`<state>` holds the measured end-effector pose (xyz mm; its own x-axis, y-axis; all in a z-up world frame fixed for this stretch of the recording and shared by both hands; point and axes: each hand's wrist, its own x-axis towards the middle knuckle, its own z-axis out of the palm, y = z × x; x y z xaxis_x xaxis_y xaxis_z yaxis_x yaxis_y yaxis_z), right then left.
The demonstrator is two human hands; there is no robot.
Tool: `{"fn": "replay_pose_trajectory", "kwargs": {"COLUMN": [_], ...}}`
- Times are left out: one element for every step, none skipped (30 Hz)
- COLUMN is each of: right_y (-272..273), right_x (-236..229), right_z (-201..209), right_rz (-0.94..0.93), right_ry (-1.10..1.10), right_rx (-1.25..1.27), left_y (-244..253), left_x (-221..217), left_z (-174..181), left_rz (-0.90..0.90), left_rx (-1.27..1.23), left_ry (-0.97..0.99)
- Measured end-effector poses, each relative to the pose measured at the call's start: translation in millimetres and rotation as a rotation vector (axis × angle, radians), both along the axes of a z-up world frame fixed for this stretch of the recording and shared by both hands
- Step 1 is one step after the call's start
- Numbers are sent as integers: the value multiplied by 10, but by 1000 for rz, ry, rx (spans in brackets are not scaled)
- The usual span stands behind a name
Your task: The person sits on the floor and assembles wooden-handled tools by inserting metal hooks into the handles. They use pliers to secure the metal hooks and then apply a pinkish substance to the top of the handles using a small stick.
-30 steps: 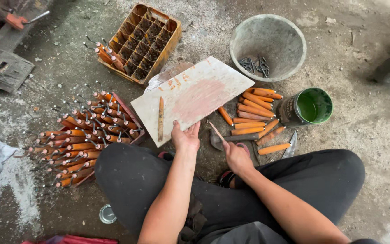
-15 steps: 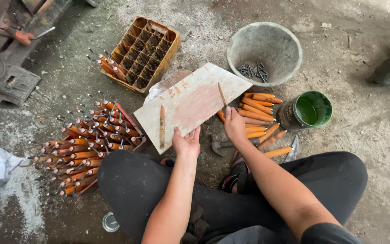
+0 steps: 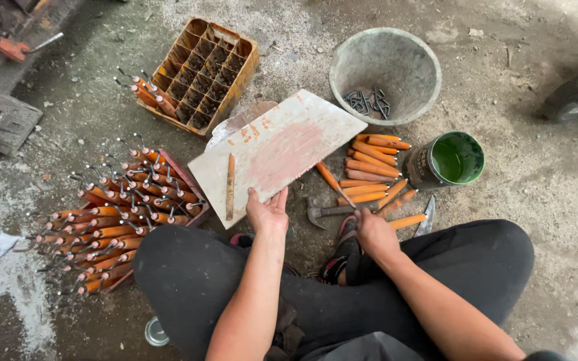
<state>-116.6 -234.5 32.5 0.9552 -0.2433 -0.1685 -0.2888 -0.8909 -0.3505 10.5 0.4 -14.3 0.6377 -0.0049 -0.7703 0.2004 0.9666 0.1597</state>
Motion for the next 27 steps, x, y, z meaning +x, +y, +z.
{"fn": "replay_pose_trajectory", "kwargs": {"right_y": [-17, -30, -58, -33, -21, -47, -64, -72, -57, -28, 15, 40, 85, 153, 197, 242, 285, 320, 347, 373, 400, 419, 439, 449, 468, 505, 545], "right_x": [2, 38, 153, 209, 258, 465, 661, 774, 845, 866, 873, 878, 857, 822, 791, 747, 700, 672, 656, 629, 607, 585, 565, 547, 524, 513, 495], "right_z": [61, 123, 192, 260, 352, 465, 582, 685, 766, 830, 874, 918, 940, 939, 937, 924, 908, 894, 883, 874, 865, 857, 851, 853, 853, 840, 825], "right_rz": [-27, -44, -61, -87, -34, 17, 10, -1, -12, 16, 44, 80, 127, 175, 223, 214, 205, 193, 193, 198, 204, 211, 219, 226, 218, 213, 207], "right_ry": [50, -7, -63, -103, -147, -224, -112, 8, 129, 148, 167, 184, 124, 66, 7, 76, 144, 210, 198, 192, 186, 174, 161, 148, 125, 98, 72], "right_rx": [22, 18, 15, 20, 21, 15, -30, -73, -115, -111, -107, -109, -113, -115, -116, -116, -115, -114, -105, -96, -87, -85, -82, -82, -57, -33, -9], "left_y": [2, -2, -24, -1, 21, -4, -25, -42, -55, -57, -40, -50, -56, -48, -49, -38, -38, -39, -38, -35, -29, -31, -25, -23, -26, -33, -40], "left_x": [27, 18, 26, -65, -171, -98, -45, -54, -56, -78, -89, -94, -96, -94, -88, -74, -77, -74, -66, -83, -89, -93, -98, -94, -98, -99, -108], "left_z": [-10, -33, -60, -91, -112, -106, -90, -80, -76, -83, -94, -100, -108, -120, -131, -138, -143, -147, -153, -164, -178, -193, -206, -214, -219, -221, -219], "left_rz": [18, 17, 15, 5, -14, -35, -56, -52, -48, -42, -48, -45, -43, -39, -35, -41, -53, -67, -81, -79, -78, -80, -80, -80, -79, -82, -84], "left_rx": [-6, -17, -28, -31, -1, 21, 42, 48, 53, 56, 49, 36, 24, 20, 16, 18, 45, 72, 99, 111, 123, 133, 127, 120, 113, 107, 101], "left_ry": [-12, -35, -57, -64, -27, -22, -17, -16, -14, -6, 7, 16, 25, 39, 53, 64, 47, 28, 8, 20, 31, 41, 41, 41, 40, 44, 48]}}
